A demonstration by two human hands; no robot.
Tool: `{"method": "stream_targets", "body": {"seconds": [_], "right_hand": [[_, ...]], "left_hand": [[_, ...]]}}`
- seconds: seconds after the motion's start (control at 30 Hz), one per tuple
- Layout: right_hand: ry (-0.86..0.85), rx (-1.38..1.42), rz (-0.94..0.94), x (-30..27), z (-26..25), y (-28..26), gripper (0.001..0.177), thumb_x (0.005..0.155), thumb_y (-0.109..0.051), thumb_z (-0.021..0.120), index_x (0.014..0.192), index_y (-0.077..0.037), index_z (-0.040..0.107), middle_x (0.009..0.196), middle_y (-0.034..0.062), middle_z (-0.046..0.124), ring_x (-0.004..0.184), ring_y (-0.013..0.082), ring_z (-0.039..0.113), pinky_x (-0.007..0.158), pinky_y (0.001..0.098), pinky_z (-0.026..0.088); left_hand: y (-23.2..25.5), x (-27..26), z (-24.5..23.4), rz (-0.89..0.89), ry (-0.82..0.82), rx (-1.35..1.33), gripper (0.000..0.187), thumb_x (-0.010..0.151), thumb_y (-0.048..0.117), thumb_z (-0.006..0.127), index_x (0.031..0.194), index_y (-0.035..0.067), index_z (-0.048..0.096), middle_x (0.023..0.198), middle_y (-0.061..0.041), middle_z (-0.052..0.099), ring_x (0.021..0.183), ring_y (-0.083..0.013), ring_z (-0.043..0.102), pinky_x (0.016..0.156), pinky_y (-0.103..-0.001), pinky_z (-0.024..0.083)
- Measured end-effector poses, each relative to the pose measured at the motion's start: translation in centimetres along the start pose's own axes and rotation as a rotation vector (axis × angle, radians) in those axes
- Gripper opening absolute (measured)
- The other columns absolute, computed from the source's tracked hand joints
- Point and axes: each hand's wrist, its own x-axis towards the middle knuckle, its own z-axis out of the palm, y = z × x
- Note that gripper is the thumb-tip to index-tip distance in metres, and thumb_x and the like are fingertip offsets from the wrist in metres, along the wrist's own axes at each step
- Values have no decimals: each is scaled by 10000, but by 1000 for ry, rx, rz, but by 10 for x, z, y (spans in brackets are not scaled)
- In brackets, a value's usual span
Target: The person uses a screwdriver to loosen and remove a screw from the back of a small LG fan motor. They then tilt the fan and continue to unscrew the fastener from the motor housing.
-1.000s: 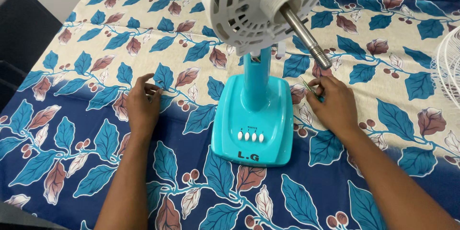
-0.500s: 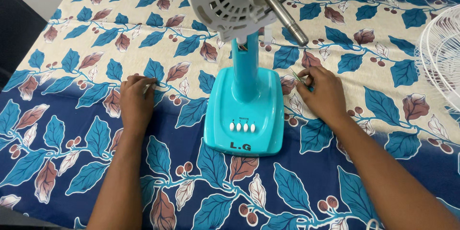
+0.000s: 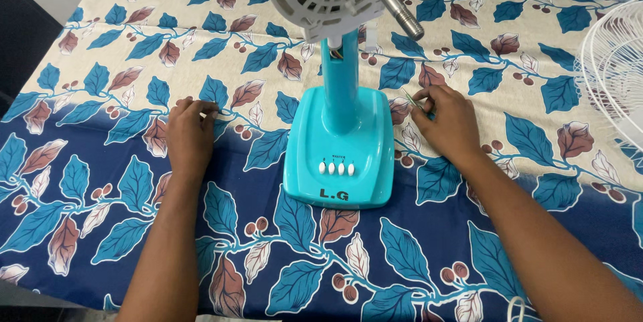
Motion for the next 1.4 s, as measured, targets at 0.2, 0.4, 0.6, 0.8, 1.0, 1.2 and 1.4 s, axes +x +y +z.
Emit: {"method": "stream_targets", "body": {"seconds": [0.2, 0.4, 0.6, 0.8, 1.0, 1.2, 1.4], "right_hand": [[4, -25, -19, -1, 1, 2, 227, 832, -180, 768, 1010, -44, 729, 819, 83, 660, 752, 249, 655, 715, 402, 501], [1, -10, -5, -2, 2, 3, 232, 831, -189, 766, 1015, -54, 731, 831, 79, 664, 754, 244, 662, 724, 399, 507], [7, -37, -19, -2, 2, 3, 238, 833, -203, 772, 1019, -60, 734, 842, 79, 665, 768, 250, 661, 730, 411, 497], [-32, -46, 30, -3, 0, 1, 252, 832, -214, 756, 1040, -74, 732, 850, 69, 661, 790, 251, 660, 769, 424, 483], [-37, -67, 38, -3, 2, 1, 253, 846, -224, 750, 1049, -75, 729, 880, 68, 674, 844, 258, 663, 818, 445, 462], [-28, -50, 27, -3, 2, 3, 252, 850, -229, 747, 1048, -73, 727, 886, 75, 681, 845, 264, 666, 805, 440, 468], [-17, -41, 16, -3, 1, 2, 251, 844, -222, 753, 1042, -70, 729, 882, 82, 683, 826, 259, 671, 788, 431, 482]], "left_hand": [[-5, -2, 4, 95, 69, 39, 118, 886, 47, 765, 1003, 69, 772, 1103, -109, 649, 1053, -332, 593, 905, -443, 486], [-8, -2, 7, 90, 86, 126, 82, 872, 79, 782, 949, 73, 754, 1106, -106, 643, 1042, -336, 586, 894, -452, 481], [-8, -3, 9, 121, 77, 204, 85, 909, 89, 773, 977, 56, 734, 1107, -112, 635, 1037, -333, 593, 873, -458, 484], [-3, -4, 4, 124, 79, 176, 116, 905, 102, 757, 1016, 70, 751, 1124, -103, 645, 1027, -324, 601, 854, -454, 488], [2, -4, 2, 146, 78, 117, 111, 883, 108, 765, 989, 84, 790, 1089, -90, 669, 1017, -315, 618, 849, -450, 495], [-2, -3, 3, 156, 77, 111, 77, 879, 84, 761, 952, 60, 769, 994, -103, 676, 1008, -326, 615, 856, -458, 492], [-3, -3, 6, 143, 78, 113, 81, 878, 82, 757, 934, 37, 720, 980, -121, 665, 990, -339, 608, 831, -469, 486]]}}
